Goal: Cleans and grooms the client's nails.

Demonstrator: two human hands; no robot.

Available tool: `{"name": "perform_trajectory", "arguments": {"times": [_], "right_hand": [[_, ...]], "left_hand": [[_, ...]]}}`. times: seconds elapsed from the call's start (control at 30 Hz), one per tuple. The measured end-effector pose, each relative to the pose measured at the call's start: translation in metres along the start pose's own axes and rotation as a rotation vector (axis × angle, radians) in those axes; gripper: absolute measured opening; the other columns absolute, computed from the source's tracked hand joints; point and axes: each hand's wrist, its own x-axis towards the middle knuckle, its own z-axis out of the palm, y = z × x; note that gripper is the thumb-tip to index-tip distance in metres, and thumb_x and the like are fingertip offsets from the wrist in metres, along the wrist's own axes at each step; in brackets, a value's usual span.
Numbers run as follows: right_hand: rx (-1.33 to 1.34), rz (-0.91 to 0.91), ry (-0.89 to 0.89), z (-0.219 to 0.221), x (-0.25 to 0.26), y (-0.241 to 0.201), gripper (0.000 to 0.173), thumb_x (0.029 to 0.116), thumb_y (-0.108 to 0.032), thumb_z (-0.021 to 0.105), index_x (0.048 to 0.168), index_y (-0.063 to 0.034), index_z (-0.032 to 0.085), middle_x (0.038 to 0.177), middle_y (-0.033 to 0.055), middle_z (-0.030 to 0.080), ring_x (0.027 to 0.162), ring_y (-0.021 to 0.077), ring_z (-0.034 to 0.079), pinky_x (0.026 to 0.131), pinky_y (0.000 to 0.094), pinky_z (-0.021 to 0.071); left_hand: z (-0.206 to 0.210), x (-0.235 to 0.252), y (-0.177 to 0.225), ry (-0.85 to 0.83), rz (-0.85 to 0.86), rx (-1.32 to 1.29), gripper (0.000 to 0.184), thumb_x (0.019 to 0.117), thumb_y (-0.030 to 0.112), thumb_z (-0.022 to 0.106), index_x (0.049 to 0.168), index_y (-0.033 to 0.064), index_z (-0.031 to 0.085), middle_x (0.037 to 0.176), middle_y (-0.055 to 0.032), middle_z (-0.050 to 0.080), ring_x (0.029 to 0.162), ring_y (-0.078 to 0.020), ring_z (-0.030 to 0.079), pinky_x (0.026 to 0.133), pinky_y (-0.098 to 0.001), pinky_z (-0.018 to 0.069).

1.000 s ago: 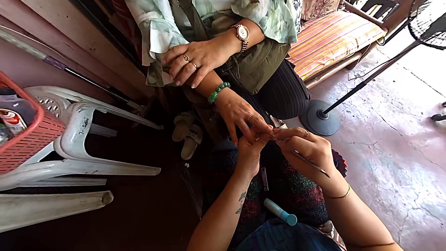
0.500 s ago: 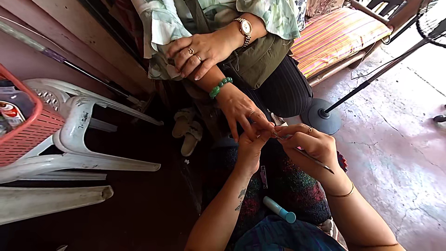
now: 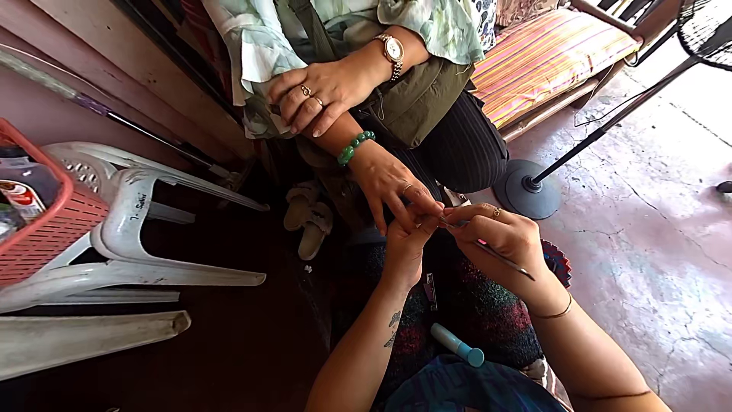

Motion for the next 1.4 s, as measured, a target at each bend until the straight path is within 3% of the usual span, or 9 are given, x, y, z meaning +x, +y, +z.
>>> {"name": "perform_trajectory", "arguments": {"times": [0.43, 0.57, 0.73, 1.4], "right_hand": [[0.004, 0.020, -0.013, -0.002, 0.000, -0.001, 0.016, 0.0870, 0.004, 0.065, 0.072, -0.0022, 0.067, 0.097, 0.0115, 0.075, 0.098, 0.0150, 0.072, 0.081, 0.0260, 0.0598], [-0.073, -0.017, -0.028, 0.000, -0.003, -0.003, 0.017, 0.0898, 0.003, 0.063, 0.074, -0.0025, 0.067, 0.099, 0.0134, 0.075, 0.100, 0.0182, 0.072, 0.082, 0.0295, 0.0586], [-0.071, -0.020, -0.010, 0.003, -0.003, -0.005, 0.016, 0.0894, 0.003, 0.063, 0.075, -0.0026, 0.067, 0.099, 0.0136, 0.075, 0.101, 0.0180, 0.072, 0.082, 0.0288, 0.0586], [-0.100, 0.007, -0.007, 0.007, -0.009, -0.009, 0.016, 0.0918, 0.002, 0.063, 0.077, -0.0019, 0.068, 0.100, 0.0142, 0.076, 0.106, 0.0194, 0.073, 0.087, 0.0288, 0.0594]], "left_hand": [[-0.001, 0.000, -0.001, -0.010, 0.008, 0.000, 0.016, 0.0939, 0.003, 0.067, 0.108, 0.0047, 0.075, 0.105, -0.0065, 0.074, 0.101, -0.0136, 0.069, 0.097, -0.0333, 0.0549], [0.000, -0.001, 0.000, 0.001, -0.004, 0.013, 0.017, 0.0934, 0.002, 0.067, 0.107, 0.0057, 0.075, 0.105, -0.0046, 0.074, 0.101, -0.0121, 0.069, 0.096, -0.0323, 0.0551], [0.001, -0.002, -0.002, 0.014, 0.017, -0.017, 0.014, 0.0952, 0.013, 0.070, 0.107, 0.0079, 0.076, 0.107, -0.0046, 0.075, 0.104, -0.0133, 0.069, 0.099, -0.0330, 0.0539], [-0.002, -0.001, -0.002, 0.005, 0.020, 0.001, 0.012, 0.0964, 0.009, 0.066, 0.103, 0.0080, 0.076, 0.100, -0.0031, 0.075, 0.097, -0.0112, 0.070, 0.095, -0.0319, 0.0556]]}}
